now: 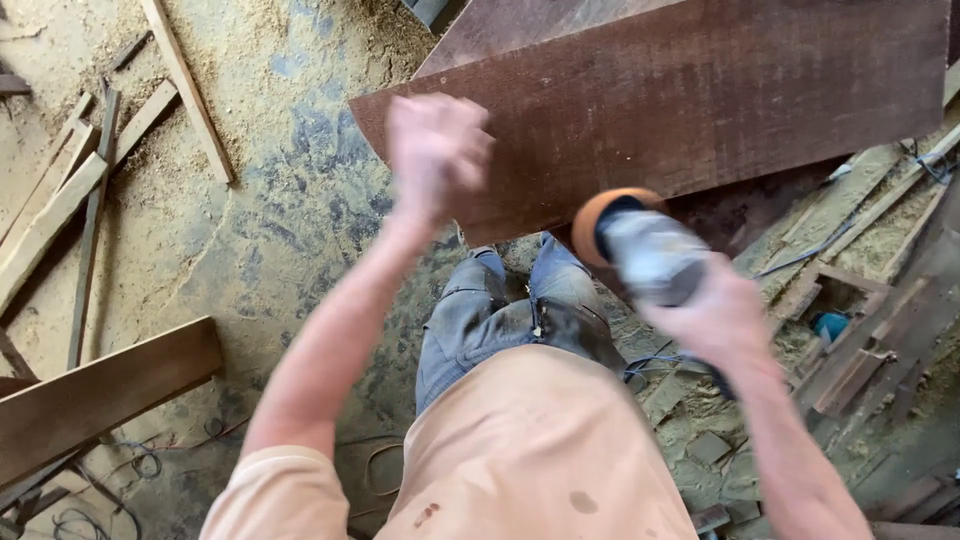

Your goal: The person sands a wooden board using an angle grinder with a sanding disc, holding the board with one hand and moving the tool across its surface.

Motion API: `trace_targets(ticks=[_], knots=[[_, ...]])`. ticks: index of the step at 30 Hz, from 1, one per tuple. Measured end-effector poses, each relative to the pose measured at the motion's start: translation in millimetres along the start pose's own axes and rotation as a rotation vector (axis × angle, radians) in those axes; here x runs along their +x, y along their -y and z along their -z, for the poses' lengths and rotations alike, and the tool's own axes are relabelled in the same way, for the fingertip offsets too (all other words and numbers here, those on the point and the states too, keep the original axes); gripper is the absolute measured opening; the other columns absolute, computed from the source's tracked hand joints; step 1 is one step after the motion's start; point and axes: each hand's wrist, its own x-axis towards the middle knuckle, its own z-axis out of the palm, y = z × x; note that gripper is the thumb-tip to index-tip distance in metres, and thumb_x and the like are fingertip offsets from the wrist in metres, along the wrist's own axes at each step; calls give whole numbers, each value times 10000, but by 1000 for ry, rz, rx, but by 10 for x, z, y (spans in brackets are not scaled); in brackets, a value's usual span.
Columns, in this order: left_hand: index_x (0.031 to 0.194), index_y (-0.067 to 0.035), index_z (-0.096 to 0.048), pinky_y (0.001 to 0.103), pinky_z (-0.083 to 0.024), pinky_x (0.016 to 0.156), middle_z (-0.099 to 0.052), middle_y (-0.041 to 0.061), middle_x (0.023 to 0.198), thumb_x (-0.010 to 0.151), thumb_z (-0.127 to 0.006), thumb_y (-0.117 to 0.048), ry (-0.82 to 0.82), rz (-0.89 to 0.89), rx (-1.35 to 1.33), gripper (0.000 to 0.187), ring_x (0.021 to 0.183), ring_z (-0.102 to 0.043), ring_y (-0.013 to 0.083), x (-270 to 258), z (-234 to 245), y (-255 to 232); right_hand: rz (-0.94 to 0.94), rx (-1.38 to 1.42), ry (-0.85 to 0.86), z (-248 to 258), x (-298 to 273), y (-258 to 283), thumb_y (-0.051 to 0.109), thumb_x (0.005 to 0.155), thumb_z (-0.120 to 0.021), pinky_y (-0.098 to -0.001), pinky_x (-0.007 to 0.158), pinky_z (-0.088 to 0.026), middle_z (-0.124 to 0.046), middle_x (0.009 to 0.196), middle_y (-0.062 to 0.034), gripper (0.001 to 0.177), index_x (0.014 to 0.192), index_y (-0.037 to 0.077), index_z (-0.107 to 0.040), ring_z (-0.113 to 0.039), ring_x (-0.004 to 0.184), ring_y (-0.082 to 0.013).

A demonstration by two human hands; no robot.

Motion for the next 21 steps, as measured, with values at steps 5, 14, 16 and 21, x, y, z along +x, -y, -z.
trace_targets(ticks=[5, 14, 16, 21], knots=[[1220, -135, -692, 465, -405, 895, -634, 106, 1113, 948, -766, -366, 8, -800, 1429, 364, 1002, -567, 325, 515, 981, 898, 305, -241, 72, -641, 202, 335, 561, 636, -759, -454, 825, -569, -757, 1063, -160, 769, 1247, 133, -577, -729, 970, -387], [1274, -190, -762, 467, -406, 963, -663, 89, 1064, 899, -855, -392, -59, -807, 1385, 436, 1000, -625, 322, 577, 1053, 1261, 252, -181, -150, -212, 686, -82, 512, 612, -796, -561, 852, -588, -745, 959, -241, 699, 1128, 79, -610, -733, 962, -459], [1277, -189, -770, 472, -395, 977, -659, 93, 1072, 906, -850, -399, -65, -785, 1393, 434, 1014, -623, 327, 531, 979, 1175, 165, -99, -143, 218, 684, -117, 441, 611, -819, -562, 904, -578, -748, 1022, -258, 705, 1178, 64, -633, -721, 1022, -460], [1204, -96, -796, 445, -372, 949, -673, 136, 1078, 1054, -654, -377, -66, -793, 1409, 349, 994, -593, 319, 470, 815, 985, -147, 153, -63, 927, 985, -350, 212, 778, -805, -275, 613, -578, -698, 1035, -89, 555, 1277, 115, -582, -668, 773, -166]])
